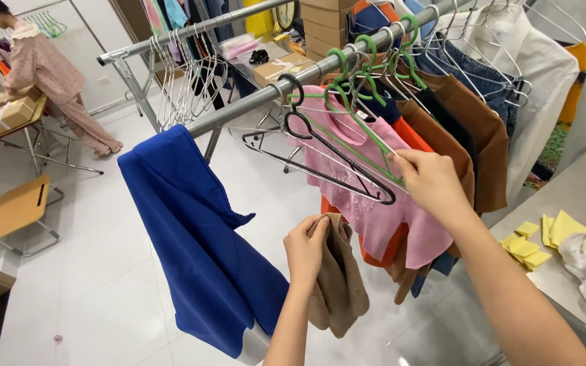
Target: The person unpacks a beige garment from a plastic bag inside a cardboard box, hangs it on a hanger, and then repacks it into the box. They close the box, tie it with a white ribbon, and attach a yellow sticky note.
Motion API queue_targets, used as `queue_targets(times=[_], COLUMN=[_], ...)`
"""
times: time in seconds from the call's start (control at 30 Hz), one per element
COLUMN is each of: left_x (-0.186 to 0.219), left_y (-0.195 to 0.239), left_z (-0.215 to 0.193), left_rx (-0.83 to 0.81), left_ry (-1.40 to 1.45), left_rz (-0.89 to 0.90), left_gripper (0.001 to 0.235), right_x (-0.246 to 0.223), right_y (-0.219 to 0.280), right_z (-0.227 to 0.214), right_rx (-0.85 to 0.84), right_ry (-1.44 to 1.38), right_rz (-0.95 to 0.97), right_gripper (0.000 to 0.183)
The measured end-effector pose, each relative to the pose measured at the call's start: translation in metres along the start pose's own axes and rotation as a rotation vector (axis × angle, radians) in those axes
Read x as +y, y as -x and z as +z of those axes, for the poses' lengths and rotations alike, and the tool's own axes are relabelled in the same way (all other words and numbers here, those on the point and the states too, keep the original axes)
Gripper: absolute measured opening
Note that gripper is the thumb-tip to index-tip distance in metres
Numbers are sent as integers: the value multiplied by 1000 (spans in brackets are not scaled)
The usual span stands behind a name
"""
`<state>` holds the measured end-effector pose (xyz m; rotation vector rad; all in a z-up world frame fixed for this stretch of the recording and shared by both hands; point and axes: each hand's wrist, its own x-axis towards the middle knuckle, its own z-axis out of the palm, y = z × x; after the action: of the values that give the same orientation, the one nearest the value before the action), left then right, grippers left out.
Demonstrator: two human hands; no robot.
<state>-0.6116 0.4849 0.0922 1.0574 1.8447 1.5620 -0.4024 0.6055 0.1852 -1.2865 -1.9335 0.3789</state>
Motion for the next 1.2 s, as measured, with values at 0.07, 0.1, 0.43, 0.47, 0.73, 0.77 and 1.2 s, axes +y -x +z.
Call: queue_targets(times=[0.07, 0.1, 0.43, 0.47, 0.73, 0.77, 1.2], left_x=[6, 8, 16, 15, 4, 1, -2], left_y=[-5, -7, -6, -7, -8, -7, 8], left_z=[0, 0, -13, -14, -21, -24, -55], left_rx=[6, 9, -31, -31, -41, -40, -40], left_ry=[7, 12, 16, 5, 10, 5, 43], left_rz=[2, -2, 61, 69, 30, 23, 27], left_gripper=[14, 14, 12, 11, 11, 11, 13], right_x=[7, 12, 23, 7, -83, -84, -58], right_y=[-31, -46, -71, -64, -55, -58, -28], right_z=[26, 39, 94, 90, 124, 131, 124], right_rx=[30, 56, 68, 214, 3, -68, -50], right_ry=[17, 35, 87, 65, -117, -133, -641], right_rz=[-50, -96, -150, -326, -406, -306, -31], right_gripper=[23, 22, 30, 31, 36, 36, 19])
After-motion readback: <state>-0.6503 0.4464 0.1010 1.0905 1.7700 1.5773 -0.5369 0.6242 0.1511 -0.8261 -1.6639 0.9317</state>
